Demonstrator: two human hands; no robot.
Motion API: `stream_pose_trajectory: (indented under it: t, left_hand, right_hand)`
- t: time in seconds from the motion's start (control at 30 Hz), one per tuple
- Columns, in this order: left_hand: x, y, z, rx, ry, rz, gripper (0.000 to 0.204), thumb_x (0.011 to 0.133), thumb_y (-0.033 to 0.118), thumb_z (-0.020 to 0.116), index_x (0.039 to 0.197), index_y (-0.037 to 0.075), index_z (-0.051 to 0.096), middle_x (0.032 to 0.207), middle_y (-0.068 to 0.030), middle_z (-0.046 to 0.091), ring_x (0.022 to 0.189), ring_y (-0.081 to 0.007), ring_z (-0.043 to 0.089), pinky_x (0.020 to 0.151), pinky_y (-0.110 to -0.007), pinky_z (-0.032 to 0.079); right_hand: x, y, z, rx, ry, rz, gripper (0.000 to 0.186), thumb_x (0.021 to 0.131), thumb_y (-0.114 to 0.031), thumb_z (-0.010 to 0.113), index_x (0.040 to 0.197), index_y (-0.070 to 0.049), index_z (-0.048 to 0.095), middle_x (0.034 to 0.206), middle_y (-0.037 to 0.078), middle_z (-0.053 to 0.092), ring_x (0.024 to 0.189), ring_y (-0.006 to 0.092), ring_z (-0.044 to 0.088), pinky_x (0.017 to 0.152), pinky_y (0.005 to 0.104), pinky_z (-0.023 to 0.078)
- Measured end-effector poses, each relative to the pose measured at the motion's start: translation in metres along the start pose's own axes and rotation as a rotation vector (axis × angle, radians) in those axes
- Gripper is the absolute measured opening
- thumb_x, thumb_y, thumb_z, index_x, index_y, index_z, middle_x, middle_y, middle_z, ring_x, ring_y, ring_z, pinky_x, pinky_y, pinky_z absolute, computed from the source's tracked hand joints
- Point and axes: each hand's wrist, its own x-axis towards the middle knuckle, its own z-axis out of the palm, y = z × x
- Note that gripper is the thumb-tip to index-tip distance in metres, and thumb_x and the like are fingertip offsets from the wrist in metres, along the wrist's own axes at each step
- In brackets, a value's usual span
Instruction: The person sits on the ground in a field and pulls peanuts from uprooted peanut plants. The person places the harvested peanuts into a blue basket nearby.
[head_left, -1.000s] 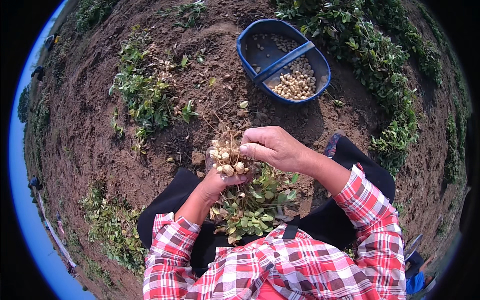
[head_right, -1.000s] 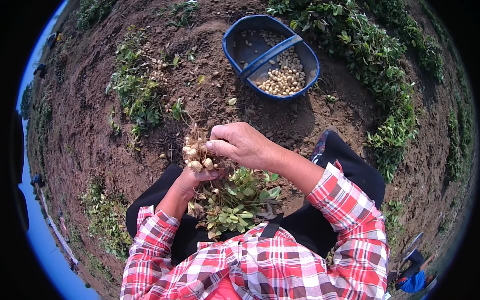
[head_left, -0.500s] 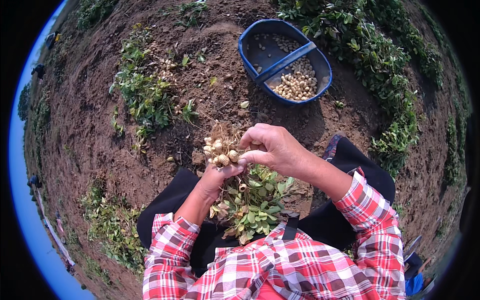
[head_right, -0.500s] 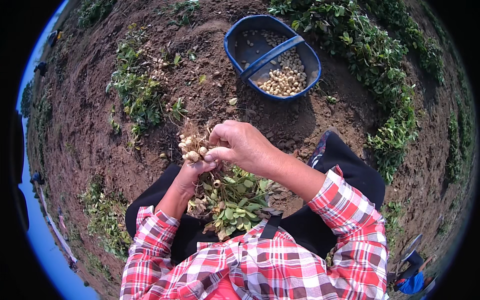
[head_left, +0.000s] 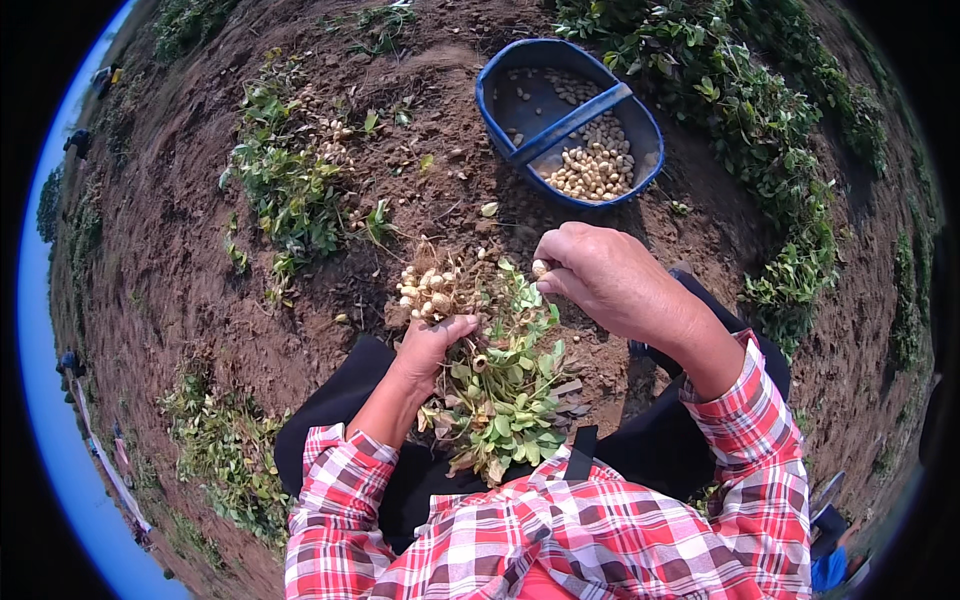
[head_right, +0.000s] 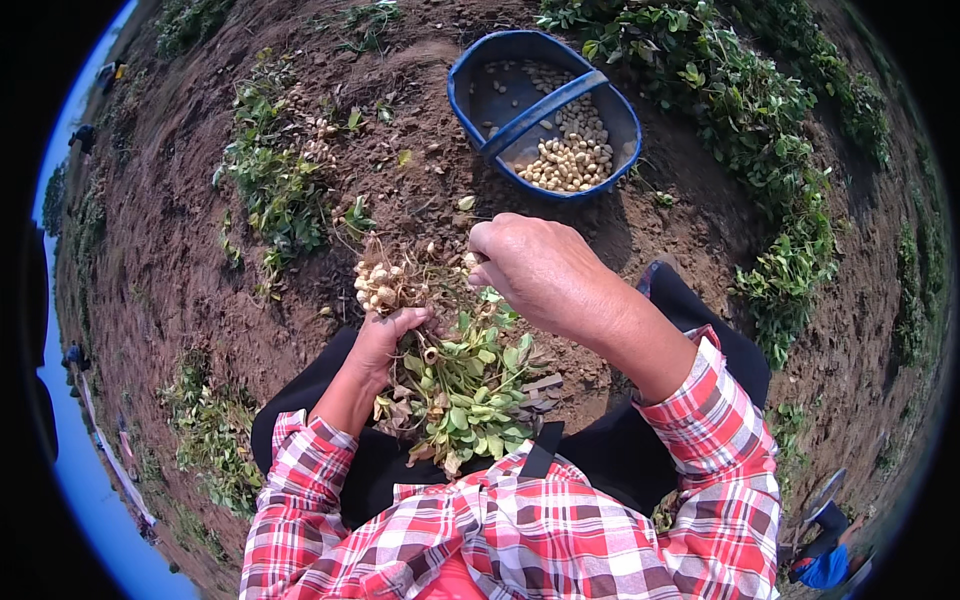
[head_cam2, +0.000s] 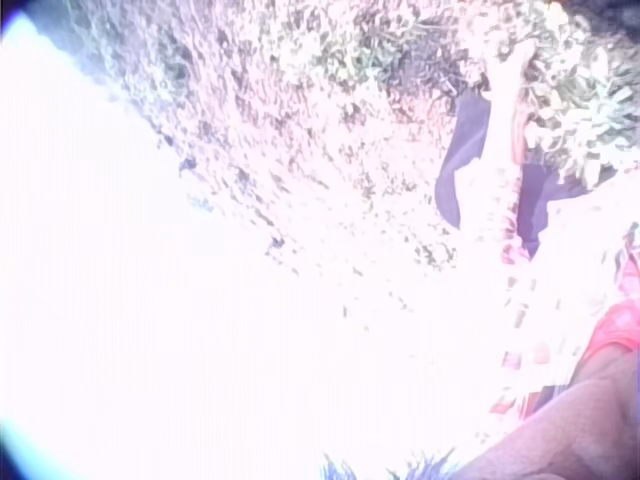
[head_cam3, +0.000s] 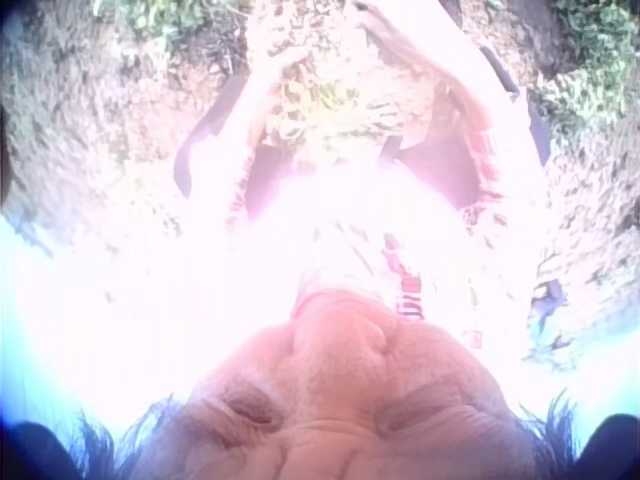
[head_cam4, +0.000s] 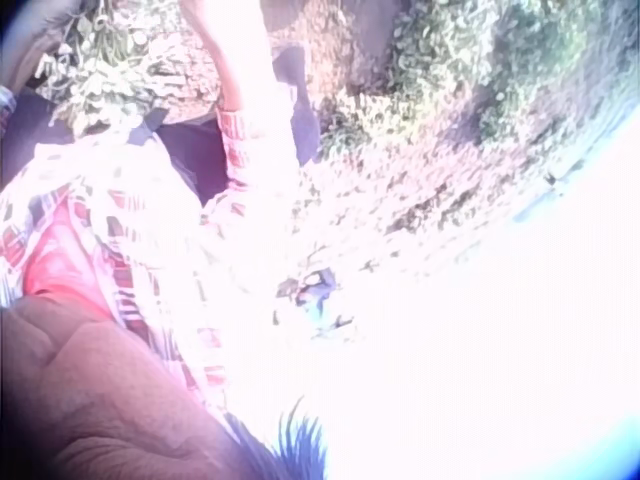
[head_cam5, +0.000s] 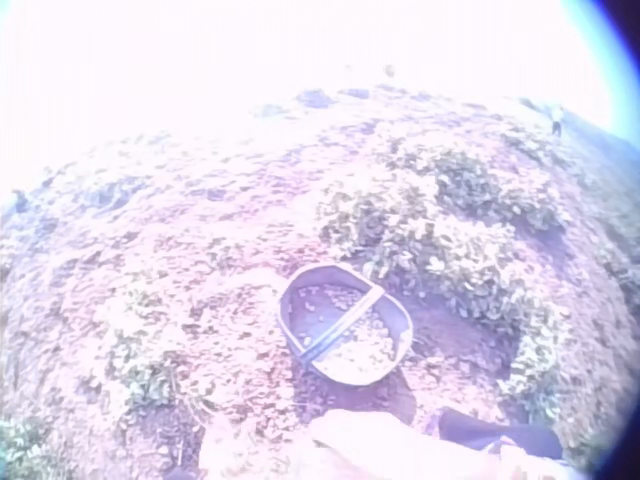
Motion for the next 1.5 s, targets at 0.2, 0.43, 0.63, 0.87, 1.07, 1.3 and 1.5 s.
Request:
stream_pose_trajectory:
  t: [0.2, 0.43, 0.63, 0.87, 1.07, 1.3, 1.5]
  left_hand:
    - [0.001, 0.000, 0.009, 0.103, -0.067, 0.086, 0.032, 0.083, 0.008, 0.073, 0.112, 0.005, 0.061, 0.104, -0.0005, 0.065, 0.092, -0.0109, 0.062, 0.083, -0.027, 0.051]
    - [0.007, -0.015, 0.014, 0.328, -0.063, 0.289, 0.036, 0.080, -0.003, 0.063, 0.115, 0.004, 0.060, 0.105, -0.0005, 0.064, 0.094, -0.0105, 0.060, 0.079, -0.028, 0.051]
    - [0.008, -0.012, 0.007, 0.272, -0.014, 0.258, 0.025, 0.084, 0.006, 0.067, 0.109, 0.004, 0.063, 0.100, 0.0001, 0.066, 0.088, -0.0092, 0.061, 0.078, -0.027, 0.050]
    - [0.002, -0.015, 0.010, 0.380, -0.007, 0.222, 0.027, 0.082, 0.006, 0.071, 0.108, 0.003, 0.064, 0.099, -0.0004, 0.067, 0.088, -0.0090, 0.060, 0.079, -0.028, 0.049]
    - [0.017, -0.017, 0.000, 0.286, 0.030, 0.276, 0.029, 0.080, 0.004, 0.071, 0.108, 0.003, 0.063, 0.100, -0.0010, 0.067, 0.089, -0.0099, 0.061, 0.081, -0.028, 0.049]
    - [0.015, -0.018, 0.008, 0.488, -0.105, 0.410, 0.038, 0.078, 0.007, 0.073, 0.113, 0.004, 0.061, 0.106, -0.0041, 0.066, 0.097, -0.0133, 0.062, 0.085, -0.031, 0.050]
    - [0.008, -0.014, 0.009, 0.487, -0.023, 0.313, 0.038, 0.078, 0.005, 0.074, 0.114, 0.003, 0.061, 0.105, -0.0009, 0.067, 0.094, -0.0109, 0.061, 0.083, -0.028, 0.050]
  right_hand:
    - [0.018, 0.024, -0.008, -0.406, 0.408, -0.070, 0.023, 0.080, -0.016, 0.072, 0.095, -0.004, 0.060, 0.093, 0.012, 0.062, 0.084, 0.0300, 0.063, 0.071, 0.0381, 0.051]
    - [0.012, -0.009, 0.080, 0.257, 0.163, -0.064, 0.024, 0.082, -0.018, 0.071, 0.093, -0.001, 0.058, 0.090, 0.015, 0.061, 0.081, 0.0319, 0.064, 0.068, 0.0400, 0.051]
    - [0.010, -0.013, 0.080, 0.125, 0.063, -0.045, 0.023, 0.083, -0.018, 0.070, 0.085, 0.000, 0.055, 0.076, 0.019, 0.061, 0.073, 0.0391, 0.063, 0.063, 0.0455, 0.050]
    - [-0.001, -0.029, 0.069, 0.211, -0.274, -0.036, 0.022, 0.087, -0.018, 0.065, 0.082, 0.002, 0.056, 0.072, 0.019, 0.063, 0.070, 0.0384, 0.065, 0.062, 0.0457, 0.050]
    - [-0.020, -0.033, 0.066, 0.433, -0.323, -0.091, 0.014, 0.093, -0.013, 0.054, 0.094, 0.001, 0.051, 0.075, 0.016, 0.059, 0.070, 0.0310, 0.060, 0.065, 0.0412, 0.046]
    - [0.008, -0.001, 0.066, 0.305, 0.036, 0.016, 0.032, 0.087, -0.026, 0.064, 0.093, 0.001, 0.049, 0.085, 0.020, 0.059, 0.081, 0.0390, 0.061, 0.071, 0.0464, 0.047]
    - [0.003, -0.020, 0.072, 0.072, -0.014, -0.066, 0.028, 0.090, -0.028, 0.061, 0.085, -0.002, 0.052, 0.076, 0.017, 0.061, 0.073, 0.0382, 0.063, 0.061, 0.0465, 0.048]
